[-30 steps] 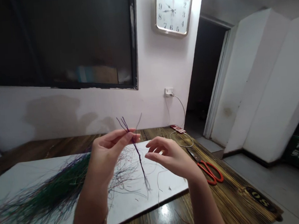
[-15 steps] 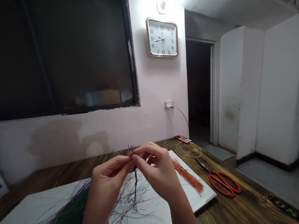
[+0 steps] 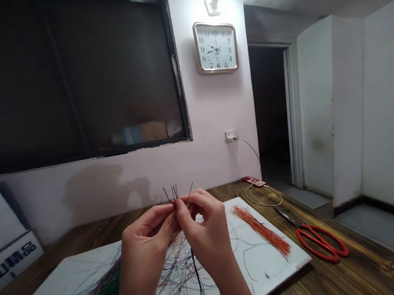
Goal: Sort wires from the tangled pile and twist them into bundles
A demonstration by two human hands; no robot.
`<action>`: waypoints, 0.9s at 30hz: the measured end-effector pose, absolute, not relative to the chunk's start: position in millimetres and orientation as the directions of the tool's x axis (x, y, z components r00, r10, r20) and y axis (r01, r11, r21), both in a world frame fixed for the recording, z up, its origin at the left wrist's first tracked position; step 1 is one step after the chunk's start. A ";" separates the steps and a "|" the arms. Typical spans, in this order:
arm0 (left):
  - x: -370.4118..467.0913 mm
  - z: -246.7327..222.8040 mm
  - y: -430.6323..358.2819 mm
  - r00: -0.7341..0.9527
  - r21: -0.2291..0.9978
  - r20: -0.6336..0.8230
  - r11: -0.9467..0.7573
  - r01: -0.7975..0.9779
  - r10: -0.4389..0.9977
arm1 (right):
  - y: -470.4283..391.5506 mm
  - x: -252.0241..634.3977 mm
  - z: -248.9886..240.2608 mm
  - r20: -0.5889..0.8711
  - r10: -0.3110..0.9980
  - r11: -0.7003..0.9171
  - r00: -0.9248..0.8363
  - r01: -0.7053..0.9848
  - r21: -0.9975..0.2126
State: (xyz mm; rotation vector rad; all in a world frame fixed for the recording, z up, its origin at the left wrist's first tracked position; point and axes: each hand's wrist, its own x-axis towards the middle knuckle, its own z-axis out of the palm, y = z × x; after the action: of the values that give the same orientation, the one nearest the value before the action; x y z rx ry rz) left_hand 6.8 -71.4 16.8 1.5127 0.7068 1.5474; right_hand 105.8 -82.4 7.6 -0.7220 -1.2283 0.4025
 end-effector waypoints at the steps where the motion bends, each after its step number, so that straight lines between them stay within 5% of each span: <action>1: 5.7 17.0 -71.6 0.081 0.855 0.507 -0.488 -0.178 0.858 | -82.9 104.8 7.4 0.710 0.636 0.720 0.304 0.099 -0.687; 21: -1.0 17.4 -76.6 0.066 0.846 0.528 -0.517 -0.133 0.847 | -83.2 106.9 10.9 0.610 0.756 0.654 0.238 -0.247 -0.715; 27: -3.6 17.8 -75.3 0.098 0.851 0.522 -0.509 -0.129 0.847 | -81.9 108.7 8.3 0.642 0.740 0.672 0.200 -0.198 -0.713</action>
State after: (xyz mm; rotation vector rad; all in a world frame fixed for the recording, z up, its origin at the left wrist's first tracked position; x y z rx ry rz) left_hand -3.6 -75.3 17.8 1.5722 0.7295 1.5321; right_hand 108.7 -81.9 8.3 -0.5464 -1.2000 0.7025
